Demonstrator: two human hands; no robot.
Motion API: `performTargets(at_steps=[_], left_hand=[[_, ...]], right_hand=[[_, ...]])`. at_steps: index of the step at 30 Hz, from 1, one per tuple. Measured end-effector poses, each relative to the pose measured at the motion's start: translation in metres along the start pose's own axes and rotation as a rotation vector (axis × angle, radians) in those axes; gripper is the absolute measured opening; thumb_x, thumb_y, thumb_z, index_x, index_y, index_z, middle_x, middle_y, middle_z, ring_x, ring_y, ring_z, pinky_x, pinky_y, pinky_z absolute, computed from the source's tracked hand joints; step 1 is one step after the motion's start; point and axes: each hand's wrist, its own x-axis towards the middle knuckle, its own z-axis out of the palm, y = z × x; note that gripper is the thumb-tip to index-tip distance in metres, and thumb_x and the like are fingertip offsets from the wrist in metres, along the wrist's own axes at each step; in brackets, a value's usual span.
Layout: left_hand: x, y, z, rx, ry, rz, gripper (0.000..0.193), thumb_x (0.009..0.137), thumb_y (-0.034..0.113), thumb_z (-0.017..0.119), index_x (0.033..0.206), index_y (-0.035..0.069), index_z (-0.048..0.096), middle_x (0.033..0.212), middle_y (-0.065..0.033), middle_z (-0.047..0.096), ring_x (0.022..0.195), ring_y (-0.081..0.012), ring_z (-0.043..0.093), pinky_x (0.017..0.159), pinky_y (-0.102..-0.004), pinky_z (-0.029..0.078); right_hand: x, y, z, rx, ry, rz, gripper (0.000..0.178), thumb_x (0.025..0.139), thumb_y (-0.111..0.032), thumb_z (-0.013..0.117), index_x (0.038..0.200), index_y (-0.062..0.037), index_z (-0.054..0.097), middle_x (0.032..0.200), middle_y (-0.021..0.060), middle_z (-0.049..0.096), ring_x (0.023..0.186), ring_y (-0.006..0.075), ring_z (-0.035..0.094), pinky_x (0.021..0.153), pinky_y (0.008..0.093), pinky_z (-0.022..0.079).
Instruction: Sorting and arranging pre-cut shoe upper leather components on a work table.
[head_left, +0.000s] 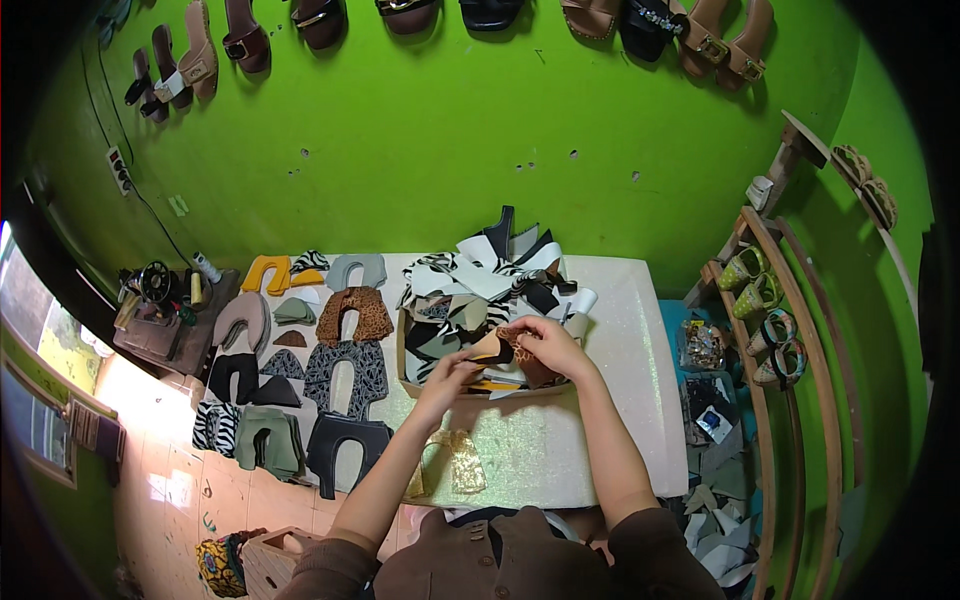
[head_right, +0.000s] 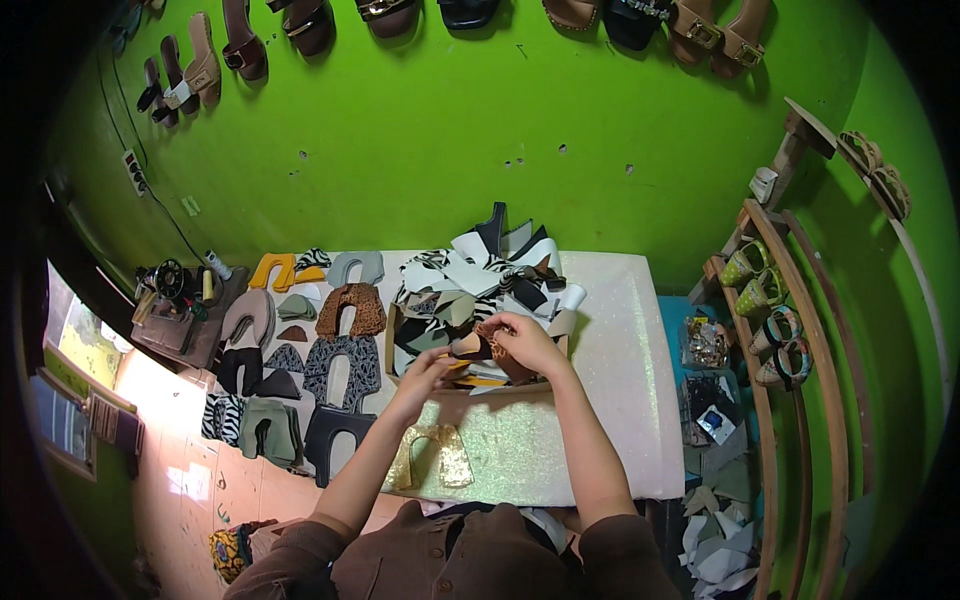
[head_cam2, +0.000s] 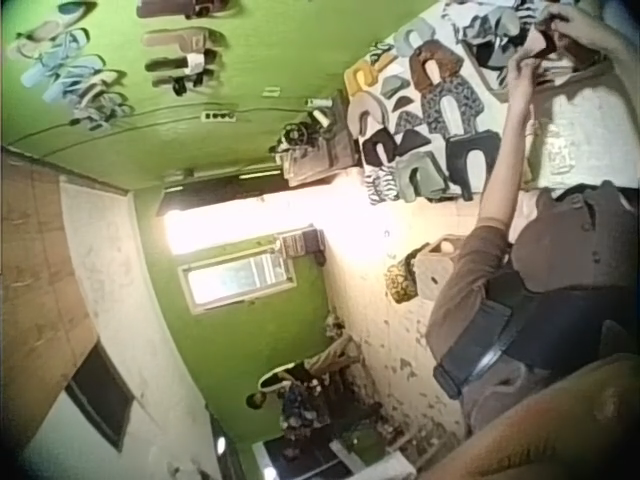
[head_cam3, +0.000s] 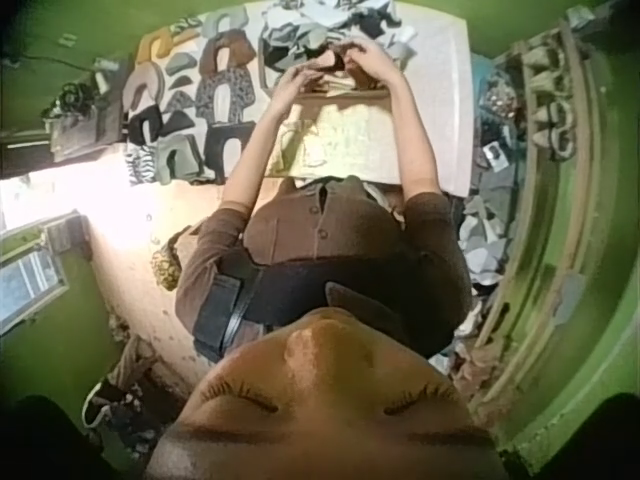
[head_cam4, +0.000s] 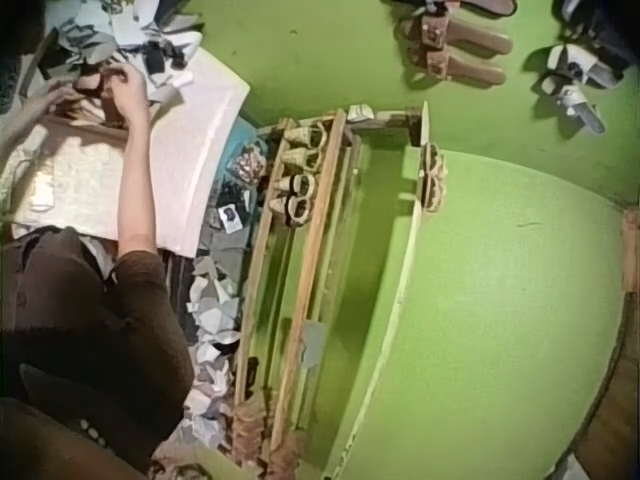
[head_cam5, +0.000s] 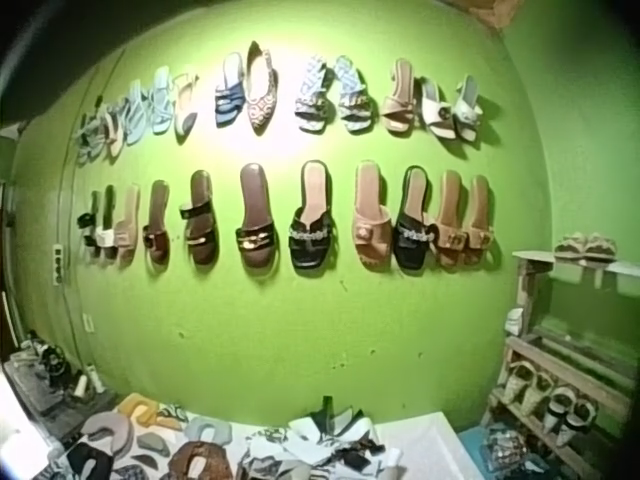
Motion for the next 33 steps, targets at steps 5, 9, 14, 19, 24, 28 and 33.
performTargets(at_steps=[5, 9, 14, 19, 24, 28, 33], left_hand=[[0.019, -0.021, -0.035, -0.011, 0.068, 0.237, 0.041, 0.081, 0.009, 0.057, 0.12, 0.002, 0.046, 0.115, -0.007, 0.05, 0.105, -0.0152, 0.047, 0.09, -0.0256, 0.036], [0.022, 0.019, -0.031, 0.049, -0.164, 0.254, 0.05, 0.08, 0.009, 0.058, 0.127, 0.004, 0.041, 0.124, -0.0074, 0.047, 0.115, -0.0173, 0.043, 0.096, -0.0291, 0.034], [0.037, 0.006, -0.039, -0.027, -0.464, 0.115, 0.038, 0.081, 0.008, 0.056, 0.118, 0.002, 0.05, 0.11, -0.0035, 0.056, 0.097, -0.0115, 0.053, 0.087, -0.0258, 0.041], [0.038, -0.02, -0.016, -0.155, -0.525, 0.088, 0.053, 0.081, 0.02, 0.062, 0.126, 0.004, 0.04, 0.113, -0.0028, 0.052, 0.102, -0.0116, 0.051, 0.089, -0.0265, 0.04], [0.049, -0.029, -0.006, -0.275, -0.614, -0.047, 0.056, 0.081, 0.022, 0.063, 0.128, 0.005, 0.037, 0.113, -0.0037, 0.051, 0.102, -0.0128, 0.051, 0.09, -0.0269, 0.04], [0.059, -0.03, -0.009, -0.548, -0.675, -0.126, 0.053, 0.083, 0.02, 0.061, 0.128, 0.005, 0.037, 0.11, -0.005, 0.053, 0.095, -0.0147, 0.055, 0.083, -0.0287, 0.045], [0.071, -0.008, -0.009, -0.628, -0.726, -0.091, 0.065, 0.077, 0.032, 0.067, 0.128, 0.004, 0.037, 0.11, -0.0066, 0.051, 0.098, -0.016, 0.052, 0.084, -0.03, 0.043]], right_hand=[[0.006, -0.021, 0.014, 0.117, -0.202, 0.032, 0.026, 0.084, -0.001, 0.044, 0.106, -0.0015, 0.057, 0.091, 0.0028, 0.061, 0.069, 0.0064, 0.052, 0.062, 0.0217, 0.044], [0.008, -0.032, 0.014, 0.102, -0.343, -0.132, 0.026, 0.084, -0.001, 0.044, 0.106, -0.0026, 0.058, 0.091, 0.0016, 0.061, 0.073, 0.0053, 0.052, 0.063, 0.0203, 0.043], [0.017, -0.039, 0.011, 0.235, -0.357, -0.196, 0.024, 0.085, -0.003, 0.045, 0.104, -0.003, 0.059, 0.094, 0.0024, 0.062, 0.08, 0.0066, 0.054, 0.069, 0.0207, 0.044], [0.016, -0.009, 0.004, 0.208, -0.284, -0.23, 0.021, 0.086, -0.003, 0.045, 0.103, -0.0005, 0.058, 0.1, 0.0051, 0.06, 0.088, 0.0116, 0.056, 0.079, 0.0245, 0.045], [0.016, -0.005, 0.0, 0.26, -0.287, -0.161, 0.022, 0.085, -0.001, 0.045, 0.103, 0.0006, 0.057, 0.101, 0.0056, 0.059, 0.088, 0.011, 0.056, 0.078, 0.0238, 0.045], [0.019, -0.014, -0.012, 0.214, -0.241, -0.206, 0.024, 0.086, -0.002, 0.045, 0.106, -0.0019, 0.058, 0.096, 0.0043, 0.06, 0.085, 0.0097, 0.055, 0.074, 0.0231, 0.045], [0.028, -0.004, -0.024, 0.104, -0.131, -0.148, 0.023, 0.085, -0.003, 0.047, 0.105, -0.0032, 0.058, 0.091, 0.0041, 0.06, 0.08, 0.0091, 0.053, 0.071, 0.0228, 0.043]])
